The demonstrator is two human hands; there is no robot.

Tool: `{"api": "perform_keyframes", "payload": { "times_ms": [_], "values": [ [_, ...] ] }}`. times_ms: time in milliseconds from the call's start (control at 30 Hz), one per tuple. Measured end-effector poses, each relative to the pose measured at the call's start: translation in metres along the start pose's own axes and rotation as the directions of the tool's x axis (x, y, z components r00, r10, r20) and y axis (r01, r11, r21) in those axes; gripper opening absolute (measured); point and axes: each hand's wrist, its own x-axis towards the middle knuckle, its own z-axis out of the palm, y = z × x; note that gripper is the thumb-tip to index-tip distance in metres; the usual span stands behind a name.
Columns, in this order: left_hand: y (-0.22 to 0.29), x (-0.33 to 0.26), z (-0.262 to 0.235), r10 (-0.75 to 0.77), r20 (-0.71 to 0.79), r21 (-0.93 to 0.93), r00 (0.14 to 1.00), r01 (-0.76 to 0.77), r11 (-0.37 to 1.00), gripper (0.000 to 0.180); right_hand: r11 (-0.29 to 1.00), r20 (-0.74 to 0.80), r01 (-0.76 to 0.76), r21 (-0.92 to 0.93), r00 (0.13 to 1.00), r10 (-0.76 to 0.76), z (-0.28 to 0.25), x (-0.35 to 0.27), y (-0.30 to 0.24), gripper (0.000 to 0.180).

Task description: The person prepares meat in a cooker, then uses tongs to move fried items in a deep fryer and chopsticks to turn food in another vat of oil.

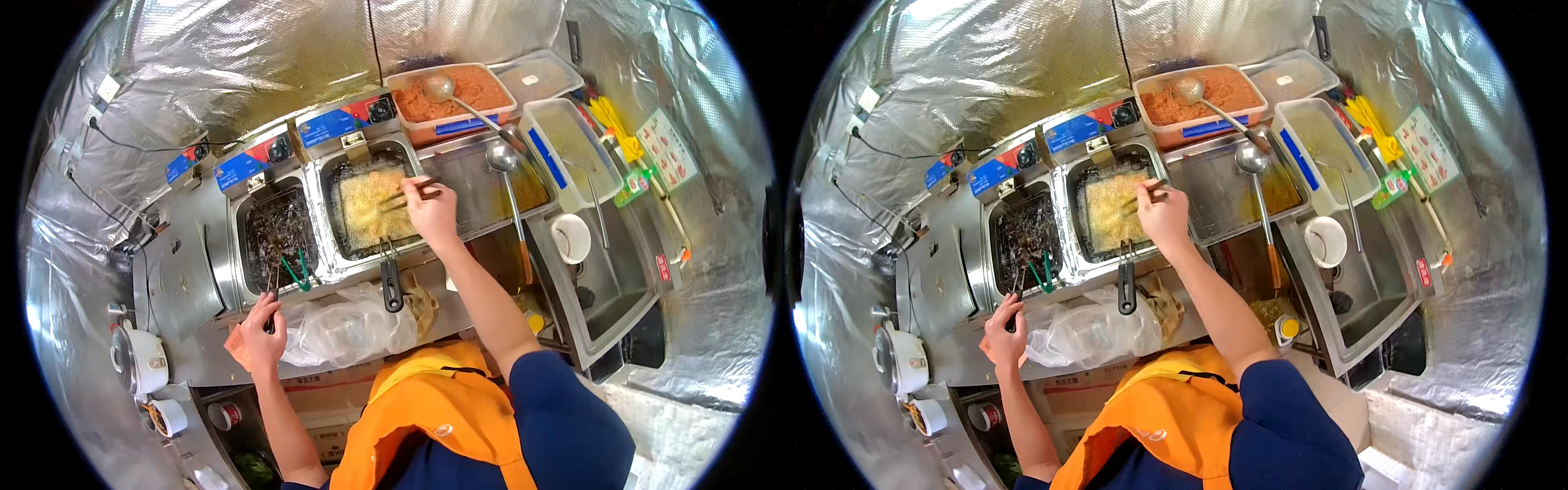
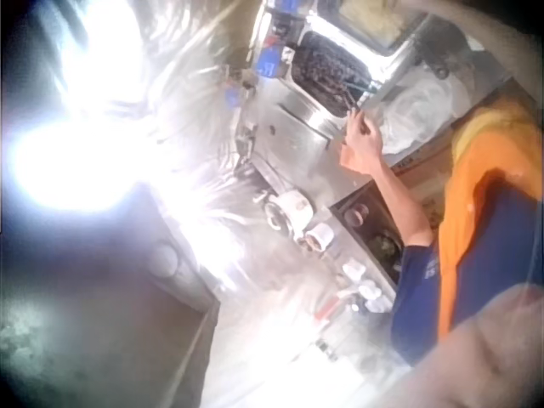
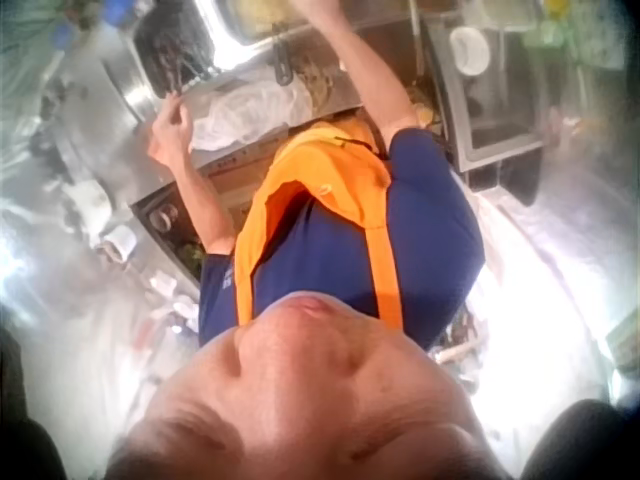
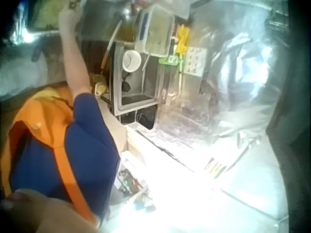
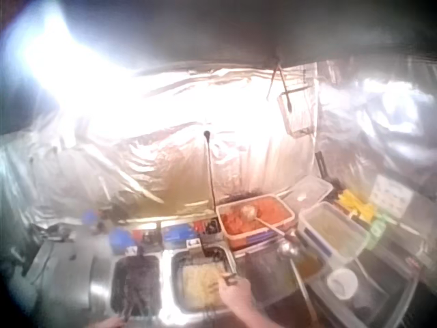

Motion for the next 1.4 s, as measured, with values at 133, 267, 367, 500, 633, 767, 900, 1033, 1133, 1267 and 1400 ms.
{"api": "perform_keyframes", "payload": {
  "times_ms": [133,267,367,500,633,767,900,1033,1133,1267,1400],
  "values": [
    [-0.001,-0.010,-0.002,0.012,0.037,0.013,0.999,-0.013,1.000,0.020,0.976,-0.016,0.110,-0.187,0.993,-0.115,0.004,0.007,0.035,0.021],
    [0.003,0.001,0.004,0.016,-0.004,0.002,1.000,-0.016,1.000,0.019,0.957,-0.178,0.217,-0.194,0.951,-0.252,-0.004,0.017,0.002,0.025],
    [0.003,0.002,0.002,0.014,0.000,0.012,1.000,-0.014,1.000,0.019,0.915,-0.024,0.266,-0.303,0.958,-0.286,0.010,0.042,0.027,0.024],
    [-0.001,-0.008,0.002,0.012,0.008,0.013,1.000,-0.012,1.000,0.019,0.992,-0.058,0.119,-0.038,0.991,-0.121,0.020,0.024,0.008,0.019],
    [-0.003,-0.007,-0.001,-0.023,0.016,0.023,1.000,0.022,0.999,0.019,0.960,0.003,0.108,-0.258,0.994,-0.111,0.022,0.025,-0.004,0.022],
    [0.005,-0.004,0.005,-0.006,0.019,-0.025,1.000,0.006,1.000,0.019,0.946,0.062,0.274,-0.174,0.962,-0.267,0.048,0.026,0.050,0.021],
    [-0.006,-0.011,0.000,-0.014,-0.008,0.008,1.000,0.014,1.000,0.019,0.990,-0.094,0.095,-0.107,0.990,-0.105,-0.001,0.024,-0.016,0.029],
    [0.004,-0.002,0.003,0.009,0.005,0.006,1.000,-0.009,1.000,0.020,0.954,0.168,0.169,-0.248,0.977,-0.129,-0.001,0.032,0.051,0.020],
    [-0.002,-0.005,0.001,0.004,0.017,0.008,1.000,-0.004,1.000,0.020,0.996,-0.080,0.084,0.023,0.993,-0.082,-0.023,0.021,0.033,0.018],
    [0.001,-0.002,0.006,0.003,0.014,-0.025,1.000,-0.003,1.000,0.021,0.999,-0.020,0.041,0.021,0.999,-0.040,0.000,0.008,0.067,0.017],
    [-0.007,-0.009,0.000,-0.002,0.000,0.011,1.000,0.002,1.000,0.020,0.983,-0.103,-0.034,0.179,0.993,0.053,-0.021,-0.004,0.009,0.015]
  ]
}}
